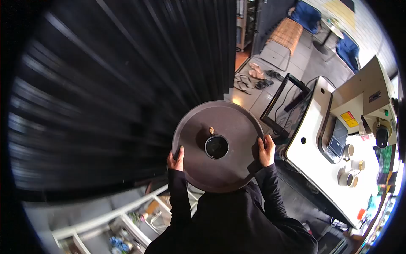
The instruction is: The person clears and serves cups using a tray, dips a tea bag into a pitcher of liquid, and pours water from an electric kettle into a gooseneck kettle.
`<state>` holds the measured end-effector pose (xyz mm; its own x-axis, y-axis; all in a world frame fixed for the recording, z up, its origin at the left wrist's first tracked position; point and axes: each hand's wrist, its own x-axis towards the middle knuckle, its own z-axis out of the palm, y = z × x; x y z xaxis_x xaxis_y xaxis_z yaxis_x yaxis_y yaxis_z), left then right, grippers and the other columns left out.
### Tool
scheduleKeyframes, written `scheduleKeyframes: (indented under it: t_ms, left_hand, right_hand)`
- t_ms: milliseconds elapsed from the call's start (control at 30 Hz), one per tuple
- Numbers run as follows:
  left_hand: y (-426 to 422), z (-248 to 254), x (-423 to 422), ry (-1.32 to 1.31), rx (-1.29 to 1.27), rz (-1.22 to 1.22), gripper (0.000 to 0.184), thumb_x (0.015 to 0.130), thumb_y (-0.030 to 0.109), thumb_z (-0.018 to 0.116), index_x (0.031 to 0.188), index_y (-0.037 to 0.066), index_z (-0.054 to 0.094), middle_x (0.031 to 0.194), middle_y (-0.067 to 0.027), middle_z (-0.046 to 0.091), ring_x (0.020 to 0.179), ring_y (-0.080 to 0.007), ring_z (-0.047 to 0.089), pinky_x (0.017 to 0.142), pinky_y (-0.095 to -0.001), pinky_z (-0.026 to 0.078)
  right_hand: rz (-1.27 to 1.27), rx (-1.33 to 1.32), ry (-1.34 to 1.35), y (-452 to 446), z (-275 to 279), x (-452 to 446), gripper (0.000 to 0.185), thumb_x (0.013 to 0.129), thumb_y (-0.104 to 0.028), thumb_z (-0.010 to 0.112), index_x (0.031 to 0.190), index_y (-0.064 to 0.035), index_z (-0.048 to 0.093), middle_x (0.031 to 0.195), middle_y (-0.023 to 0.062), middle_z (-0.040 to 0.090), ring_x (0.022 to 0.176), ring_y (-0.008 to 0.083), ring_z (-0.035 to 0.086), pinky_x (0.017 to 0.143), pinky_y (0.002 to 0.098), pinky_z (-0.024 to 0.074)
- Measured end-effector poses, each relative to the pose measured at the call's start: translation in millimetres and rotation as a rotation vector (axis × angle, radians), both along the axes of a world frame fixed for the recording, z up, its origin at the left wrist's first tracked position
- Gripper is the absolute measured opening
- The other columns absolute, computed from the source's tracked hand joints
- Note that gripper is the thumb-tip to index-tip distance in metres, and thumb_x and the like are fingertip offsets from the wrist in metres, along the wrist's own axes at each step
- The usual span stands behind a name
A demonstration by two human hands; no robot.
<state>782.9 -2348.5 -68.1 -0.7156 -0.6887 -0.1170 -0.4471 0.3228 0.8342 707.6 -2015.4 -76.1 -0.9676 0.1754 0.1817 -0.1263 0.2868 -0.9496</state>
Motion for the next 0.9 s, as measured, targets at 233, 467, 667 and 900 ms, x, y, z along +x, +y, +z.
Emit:
scheduleKeyframes:
  t_ms: [233,467,667,900]
  left_hand:
    - [-6,-7,-171,0.101,-0.016,-0.176,0.045,0.076,0.040,0.071,0.094,-0.001,0.063,0.086,-0.0126,0.065,0.078,-0.0209,0.060,0.071,-0.0342,0.046]
    - [24,17,-330,0.035,0.039,-0.321,0.042,0.078,0.035,0.070,0.097,-0.002,0.063,0.090,-0.0129,0.066,0.083,-0.0193,0.060,0.076,-0.0323,0.045]
    - [70,26,-436,0.032,0.033,-0.435,0.047,0.080,0.040,0.068,0.102,-0.001,0.062,0.093,-0.0135,0.065,0.088,-0.0252,0.060,0.080,-0.0344,0.045]
    - [137,34,-563,0.177,0.244,-0.834,0.037,0.086,0.028,0.062,0.107,-0.003,0.060,0.097,-0.0111,0.064,0.089,-0.0174,0.057,0.080,-0.0285,0.043]
  right_hand:
    - [-0.180,0.064,-0.133,-2,16,-107,0.018,0.086,-0.014,0.057,0.090,0.0028,0.052,0.072,0.0179,0.052,0.070,0.0216,0.052,0.070,0.0316,0.0425]
    - [-0.361,0.014,-0.027,21,35,-225,0.018,0.088,-0.015,0.057,0.086,0.0014,0.051,0.064,0.0016,0.041,0.060,0.0077,0.036,0.053,0.0242,0.0300]
    - [-0.513,0.064,-0.029,57,51,-286,0.016,0.088,-0.013,0.056,0.087,0.0016,0.051,0.063,0.0007,0.039,0.060,0.0074,0.034,0.053,0.0246,0.0282]
    - [-0.729,0.033,-0.118,100,55,-332,0.014,0.086,-0.010,0.055,0.092,0.0027,0.053,0.074,0.0195,0.058,0.067,0.0271,0.057,0.063,0.0328,0.0431]
